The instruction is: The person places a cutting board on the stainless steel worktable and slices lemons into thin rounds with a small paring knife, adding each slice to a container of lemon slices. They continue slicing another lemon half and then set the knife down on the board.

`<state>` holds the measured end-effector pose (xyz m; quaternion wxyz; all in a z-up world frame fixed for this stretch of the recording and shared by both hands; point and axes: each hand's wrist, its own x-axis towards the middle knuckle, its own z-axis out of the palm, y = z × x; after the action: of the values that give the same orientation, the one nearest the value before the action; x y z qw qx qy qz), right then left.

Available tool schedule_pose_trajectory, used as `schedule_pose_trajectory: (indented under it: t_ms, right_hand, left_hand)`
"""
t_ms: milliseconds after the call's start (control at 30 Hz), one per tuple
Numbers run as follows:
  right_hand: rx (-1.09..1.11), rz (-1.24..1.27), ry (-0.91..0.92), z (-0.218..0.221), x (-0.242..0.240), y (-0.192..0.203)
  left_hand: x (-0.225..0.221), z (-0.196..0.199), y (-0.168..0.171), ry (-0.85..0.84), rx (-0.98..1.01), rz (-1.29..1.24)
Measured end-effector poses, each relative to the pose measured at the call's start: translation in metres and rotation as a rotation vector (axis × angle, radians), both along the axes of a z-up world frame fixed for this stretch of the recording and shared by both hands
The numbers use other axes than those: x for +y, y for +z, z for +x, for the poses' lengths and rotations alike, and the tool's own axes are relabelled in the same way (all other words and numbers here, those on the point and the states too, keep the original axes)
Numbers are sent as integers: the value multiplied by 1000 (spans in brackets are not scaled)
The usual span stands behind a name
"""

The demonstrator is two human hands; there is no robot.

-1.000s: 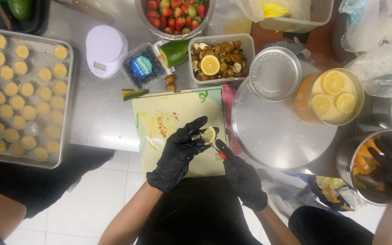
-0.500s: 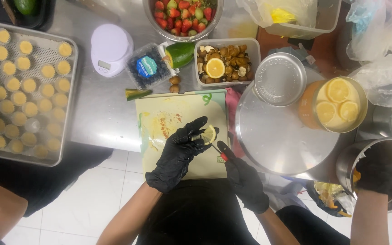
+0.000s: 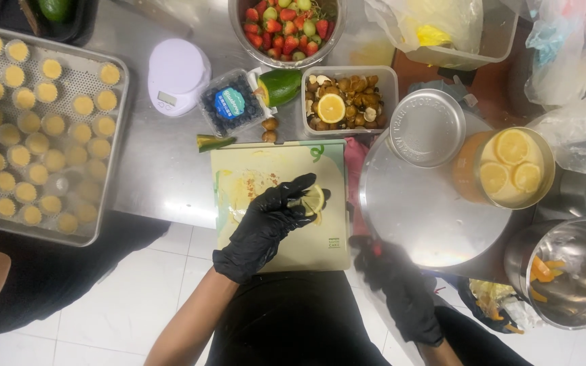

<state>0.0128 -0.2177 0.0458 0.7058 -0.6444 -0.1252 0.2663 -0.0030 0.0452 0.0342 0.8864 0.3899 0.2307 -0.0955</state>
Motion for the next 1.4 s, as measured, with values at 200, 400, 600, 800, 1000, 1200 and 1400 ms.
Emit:
schedule_pose_trajectory:
  t_ms: [200, 400, 600, 800, 1000, 1200, 1400]
  right_hand:
    - [589, -608, -412, 62, 61, 22]
    - [435, -751, -88, 67, 51, 8]
    - [456, -723, -26, 72, 53, 18]
    - [431, -808, 117, 82, 44, 32]
    - [324, -1101, 394, 94, 49, 42]
    - [98, -1193, 712, 94, 67, 42]
    - [350, -1248, 362, 105, 82, 56]
  left_hand:
    - [-14, 1, -2, -318, -98, 247]
    - [-10, -3, -1, -386, -146, 309]
    - [0, 3, 22, -414, 73, 79]
    - [2, 14, 38, -686, 39, 361]
    - [6, 20, 44, -757, 71, 344]
    - [31, 7, 13, -582, 152, -28]
    - [63, 7, 23, -484, 3, 11]
